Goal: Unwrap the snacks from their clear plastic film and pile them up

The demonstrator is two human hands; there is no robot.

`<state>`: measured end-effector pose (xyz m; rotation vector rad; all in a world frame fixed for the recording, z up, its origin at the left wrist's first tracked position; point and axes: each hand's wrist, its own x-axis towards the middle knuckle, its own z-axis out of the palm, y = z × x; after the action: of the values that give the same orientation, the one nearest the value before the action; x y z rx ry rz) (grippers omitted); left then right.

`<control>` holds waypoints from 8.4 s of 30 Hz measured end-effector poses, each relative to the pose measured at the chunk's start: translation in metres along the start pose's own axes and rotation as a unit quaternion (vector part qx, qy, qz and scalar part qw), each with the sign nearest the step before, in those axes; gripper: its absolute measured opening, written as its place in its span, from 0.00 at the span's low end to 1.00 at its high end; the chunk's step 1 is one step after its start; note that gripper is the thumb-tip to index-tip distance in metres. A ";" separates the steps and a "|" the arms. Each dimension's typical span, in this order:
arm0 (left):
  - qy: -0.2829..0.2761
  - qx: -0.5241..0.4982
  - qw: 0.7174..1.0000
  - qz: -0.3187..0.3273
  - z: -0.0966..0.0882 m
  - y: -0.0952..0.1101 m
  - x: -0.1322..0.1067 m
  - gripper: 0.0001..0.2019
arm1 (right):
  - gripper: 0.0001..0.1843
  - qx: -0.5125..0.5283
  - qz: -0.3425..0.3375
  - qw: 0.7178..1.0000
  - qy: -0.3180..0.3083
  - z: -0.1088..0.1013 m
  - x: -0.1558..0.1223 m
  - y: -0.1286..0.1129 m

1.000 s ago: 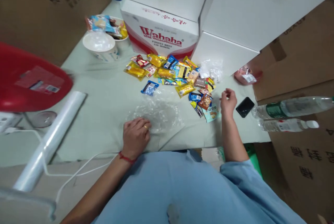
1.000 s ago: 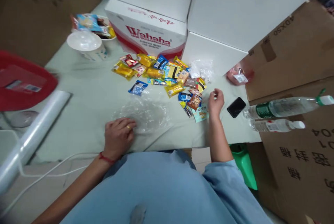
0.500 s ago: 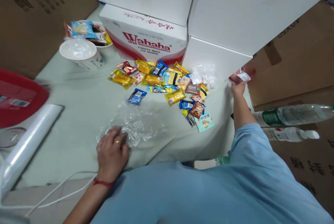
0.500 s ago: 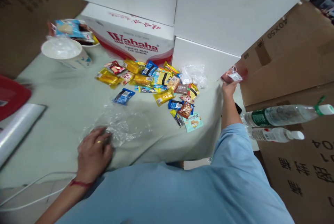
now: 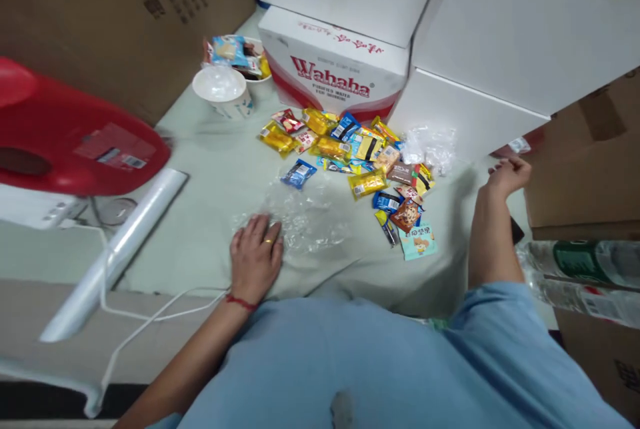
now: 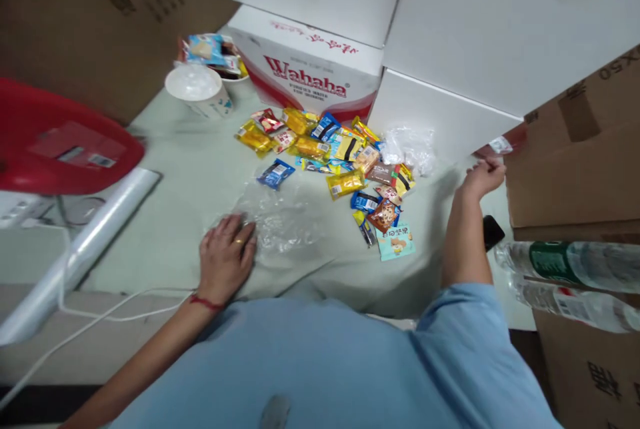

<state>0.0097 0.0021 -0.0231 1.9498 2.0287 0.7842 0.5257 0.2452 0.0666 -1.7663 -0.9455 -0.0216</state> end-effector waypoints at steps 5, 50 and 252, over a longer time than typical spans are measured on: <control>-0.057 0.017 0.997 0.052 -0.007 0.004 -0.008 0.23 | 0.13 0.109 -0.260 0.896 -0.344 -0.024 -0.195 -0.061; -0.073 -0.001 0.906 0.416 -0.019 -0.023 0.022 0.17 | 0.22 0.043 -0.325 0.741 -0.586 0.027 -0.306 -0.131; 0.028 -0.217 0.973 -0.070 -0.017 -0.011 0.005 0.17 | 0.30 -0.146 -0.426 0.624 -0.638 -0.031 -0.361 -0.137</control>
<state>-0.0087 0.0032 -0.0139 1.5412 1.8047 1.1441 0.2092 0.0248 0.0281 -1.2112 -2.9055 0.5789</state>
